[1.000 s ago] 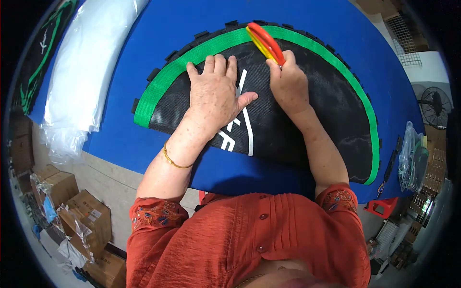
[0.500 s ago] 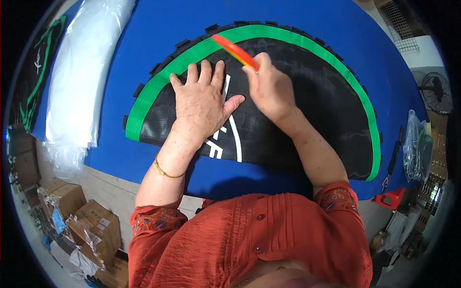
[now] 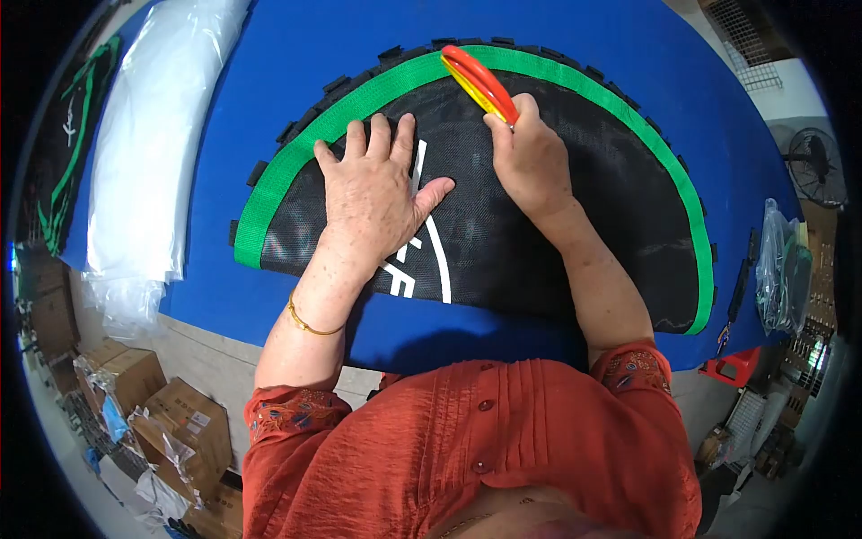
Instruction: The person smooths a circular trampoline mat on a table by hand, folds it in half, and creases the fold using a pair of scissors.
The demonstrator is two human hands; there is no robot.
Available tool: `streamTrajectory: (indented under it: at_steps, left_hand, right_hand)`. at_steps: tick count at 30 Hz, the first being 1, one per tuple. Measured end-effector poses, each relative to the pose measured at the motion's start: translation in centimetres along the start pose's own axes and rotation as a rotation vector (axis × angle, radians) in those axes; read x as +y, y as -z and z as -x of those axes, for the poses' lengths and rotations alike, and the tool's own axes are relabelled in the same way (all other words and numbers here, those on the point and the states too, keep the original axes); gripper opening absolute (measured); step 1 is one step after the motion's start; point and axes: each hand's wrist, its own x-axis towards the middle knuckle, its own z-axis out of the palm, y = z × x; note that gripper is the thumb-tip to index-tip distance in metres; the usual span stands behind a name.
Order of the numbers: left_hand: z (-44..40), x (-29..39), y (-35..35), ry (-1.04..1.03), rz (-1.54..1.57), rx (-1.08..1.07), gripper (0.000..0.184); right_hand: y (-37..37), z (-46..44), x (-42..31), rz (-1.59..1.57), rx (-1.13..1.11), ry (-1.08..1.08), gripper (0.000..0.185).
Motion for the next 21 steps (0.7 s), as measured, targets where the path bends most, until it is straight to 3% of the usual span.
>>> streamTrajectory:
  at_steps: [6,11,13,17,21]
  left_hand:
    - [-0.2,0.1,0.3,0.011,0.008,-0.028,0.091]
    - [-0.1,0.0,-0.1,0.009,-0.019,-0.007,0.091]
    - [0.0,0.0,-0.1,0.011,-0.025,-0.019,0.091]
    - [0.0,0.0,0.0,0.009,-0.003,-0.008,0.091]
    - [-0.1,0.2,0.3,0.022,-0.004,-0.028,0.092]
  right_hand:
    - [0.3,-0.2,0.7,0.004,0.043,0.029,0.028]
    - [1.8,-2.2,5.9,0.101,0.256,0.022,0.03]
    - [2.9,-2.6,7.4,0.018,0.252,0.027,0.03]
    - [3.2,-1.8,6.5,0.149,0.235,-0.092,0.031]
    - [3.7,-0.4,7.1,0.085,0.212,-0.054,0.032]
